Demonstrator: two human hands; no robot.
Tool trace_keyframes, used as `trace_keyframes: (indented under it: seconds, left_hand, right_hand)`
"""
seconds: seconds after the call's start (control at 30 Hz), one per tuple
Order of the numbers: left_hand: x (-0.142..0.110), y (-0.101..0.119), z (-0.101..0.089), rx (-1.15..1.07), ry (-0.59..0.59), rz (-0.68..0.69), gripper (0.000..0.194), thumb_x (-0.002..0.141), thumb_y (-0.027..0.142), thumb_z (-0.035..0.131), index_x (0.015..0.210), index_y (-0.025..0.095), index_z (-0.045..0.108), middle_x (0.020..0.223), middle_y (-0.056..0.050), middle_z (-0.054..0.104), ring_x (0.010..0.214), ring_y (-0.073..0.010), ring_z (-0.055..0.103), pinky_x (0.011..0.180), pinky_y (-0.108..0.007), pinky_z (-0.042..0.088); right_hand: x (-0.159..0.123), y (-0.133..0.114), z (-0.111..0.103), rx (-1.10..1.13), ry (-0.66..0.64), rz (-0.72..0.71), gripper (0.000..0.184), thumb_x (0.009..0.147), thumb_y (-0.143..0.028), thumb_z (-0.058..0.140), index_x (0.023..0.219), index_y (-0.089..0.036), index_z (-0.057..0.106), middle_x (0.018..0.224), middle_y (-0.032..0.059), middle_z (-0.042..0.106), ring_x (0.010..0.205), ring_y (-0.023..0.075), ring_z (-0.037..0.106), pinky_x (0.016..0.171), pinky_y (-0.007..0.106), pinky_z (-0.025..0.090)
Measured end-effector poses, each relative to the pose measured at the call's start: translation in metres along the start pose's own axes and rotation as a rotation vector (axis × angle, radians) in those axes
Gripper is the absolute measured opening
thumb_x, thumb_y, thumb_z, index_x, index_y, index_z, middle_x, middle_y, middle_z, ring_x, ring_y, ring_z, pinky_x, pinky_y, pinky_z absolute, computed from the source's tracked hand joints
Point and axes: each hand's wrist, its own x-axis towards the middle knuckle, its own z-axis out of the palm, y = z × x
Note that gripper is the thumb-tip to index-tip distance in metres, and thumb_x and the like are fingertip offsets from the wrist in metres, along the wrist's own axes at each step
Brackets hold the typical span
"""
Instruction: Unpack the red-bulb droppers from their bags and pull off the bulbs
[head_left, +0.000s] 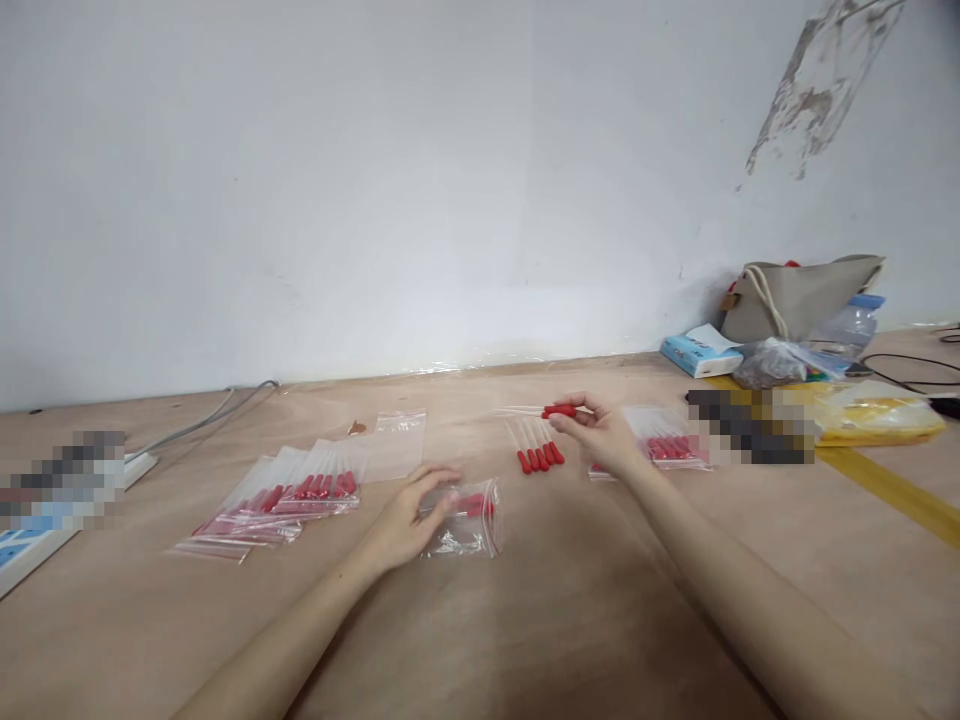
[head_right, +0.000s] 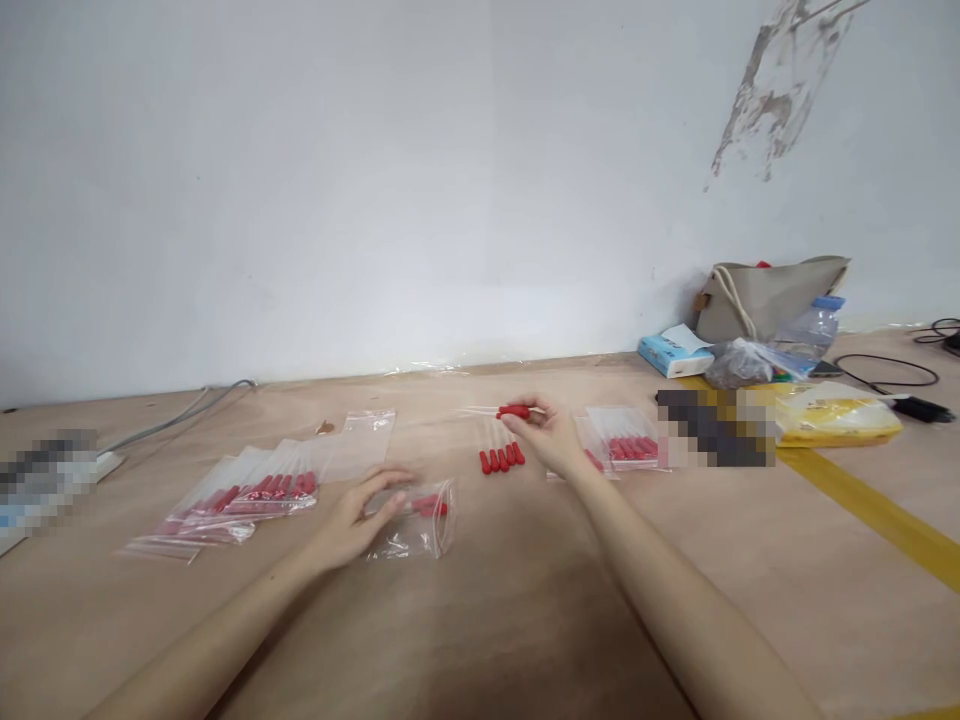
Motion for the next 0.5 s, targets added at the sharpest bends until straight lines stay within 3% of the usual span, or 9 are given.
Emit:
trace_keyframes:
  seconds: [0.13,0.17,0.3,0.5]
  left_hand:
    - [0.049,-0.001,0.013,-0.404,0.055,-0.394,0.030,0.072,0.036,0.062,0.093,0.015,0.062,0.094,-0.006,0.063,0.086,-0.0176,0.058,0.083,-0.034,0.045]
    - [0.062,-0.003,0.017,-0.447,0.051,-0.432,0.028,0.072,0.036,0.061,0.088,0.013,0.063,0.088,-0.006,0.063,0.079,-0.0159,0.059,0.078,-0.032,0.047]
    - [0.095,-0.009,0.033,-0.526,0.036,-0.511,0.023,0.072,0.033,0.061,0.073,0.011,0.061,0.070,-0.004,0.061,0.061,-0.0102,0.057,0.068,-0.027,0.049]
    - [0.108,-0.012,0.047,-0.548,0.032,-0.539,0.016,0.071,0.026,0.061,0.071,0.010,0.060,0.059,-0.001,0.057,0.051,-0.0072,0.053,0.058,-0.022,0.047]
  right_hand:
    - [-0.006,0.015,0.041,-0.418,-0.072,-0.330,0.012,0.077,-0.026,0.055,0.086,-0.019,0.060,0.088,0.0067,0.057,0.078,0.0153,0.057,0.071,0.030,0.047]
    - [-0.008,0.018,0.049,-0.507,-0.115,-0.370,0.012,0.079,-0.022,0.052,0.088,-0.020,0.060,0.090,0.0068,0.056,0.079,0.0150,0.056,0.072,0.030,0.047]
    - [-0.013,0.028,0.067,-0.763,-0.247,-0.413,0.018,0.082,-0.015,0.045,0.093,-0.019,0.059,0.093,0.0070,0.054,0.080,0.0148,0.054,0.071,0.027,0.044]
    - [-0.018,0.028,0.069,-0.973,-0.347,-0.426,0.017,0.082,-0.023,0.049,0.094,-0.019,0.060,0.092,0.0070,0.056,0.078,0.0154,0.053,0.069,0.027,0.040]
